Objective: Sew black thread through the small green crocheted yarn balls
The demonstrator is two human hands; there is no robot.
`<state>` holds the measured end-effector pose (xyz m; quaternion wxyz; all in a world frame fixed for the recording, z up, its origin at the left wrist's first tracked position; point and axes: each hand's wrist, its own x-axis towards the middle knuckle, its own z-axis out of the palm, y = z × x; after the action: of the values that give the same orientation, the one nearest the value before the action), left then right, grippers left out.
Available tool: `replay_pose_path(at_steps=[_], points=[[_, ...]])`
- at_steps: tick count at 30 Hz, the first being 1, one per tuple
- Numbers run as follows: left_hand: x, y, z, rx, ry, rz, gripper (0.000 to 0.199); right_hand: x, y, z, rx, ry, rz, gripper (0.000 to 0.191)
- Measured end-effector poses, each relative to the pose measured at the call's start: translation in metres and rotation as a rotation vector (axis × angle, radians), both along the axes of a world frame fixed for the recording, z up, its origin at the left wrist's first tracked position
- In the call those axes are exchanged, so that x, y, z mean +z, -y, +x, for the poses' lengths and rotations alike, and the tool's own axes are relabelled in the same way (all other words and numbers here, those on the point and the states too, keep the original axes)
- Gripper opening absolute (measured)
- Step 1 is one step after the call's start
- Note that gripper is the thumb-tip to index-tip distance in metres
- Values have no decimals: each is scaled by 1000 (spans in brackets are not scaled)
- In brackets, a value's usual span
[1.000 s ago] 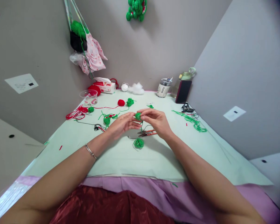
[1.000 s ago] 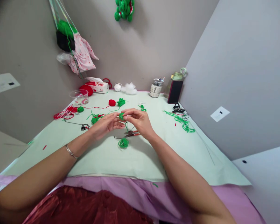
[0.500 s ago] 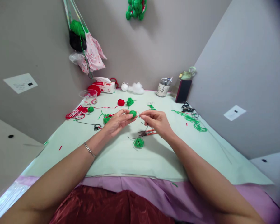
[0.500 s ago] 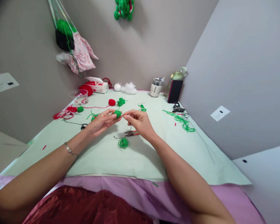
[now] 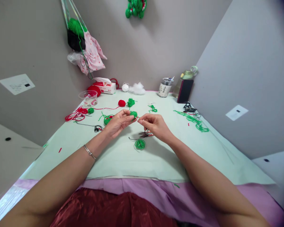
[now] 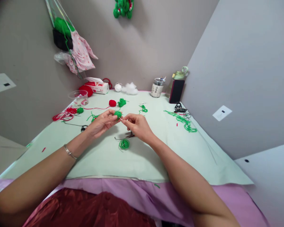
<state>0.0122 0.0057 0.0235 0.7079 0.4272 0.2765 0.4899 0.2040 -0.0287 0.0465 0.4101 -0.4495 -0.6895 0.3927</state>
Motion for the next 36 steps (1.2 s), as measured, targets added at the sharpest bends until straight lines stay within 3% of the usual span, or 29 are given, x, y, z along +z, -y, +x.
replay_pose_path(at_steps=[5, 9, 13, 20, 30, 33, 36], points=[[-10, 1, 5, 109, -132, 128, 37, -6, -2, -5, -47, 41, -28, 23], [-12, 3, 9, 139, -144, 84, 40, -11, -4, -10, -71, 6, -20, 23], [-2, 2, 5, 102, 11, 11, 39, -14, -7, -11, -52, -41, -22, 25], [14, -7, -12, 174, 119, -69, 13, -15, -11, -5, -82, -121, -32, 27], [5, -1, -6, 166, -465, 343, 26, -17, -12, -4, -78, -152, -9, 29], [4, -2, -6, 172, -444, 329, 26, -17, -11, -4, -71, -151, -10, 30], [0, -4, -5, 80, -318, 268, 30, -16, -11, -4, -52, -144, -20, 33]])
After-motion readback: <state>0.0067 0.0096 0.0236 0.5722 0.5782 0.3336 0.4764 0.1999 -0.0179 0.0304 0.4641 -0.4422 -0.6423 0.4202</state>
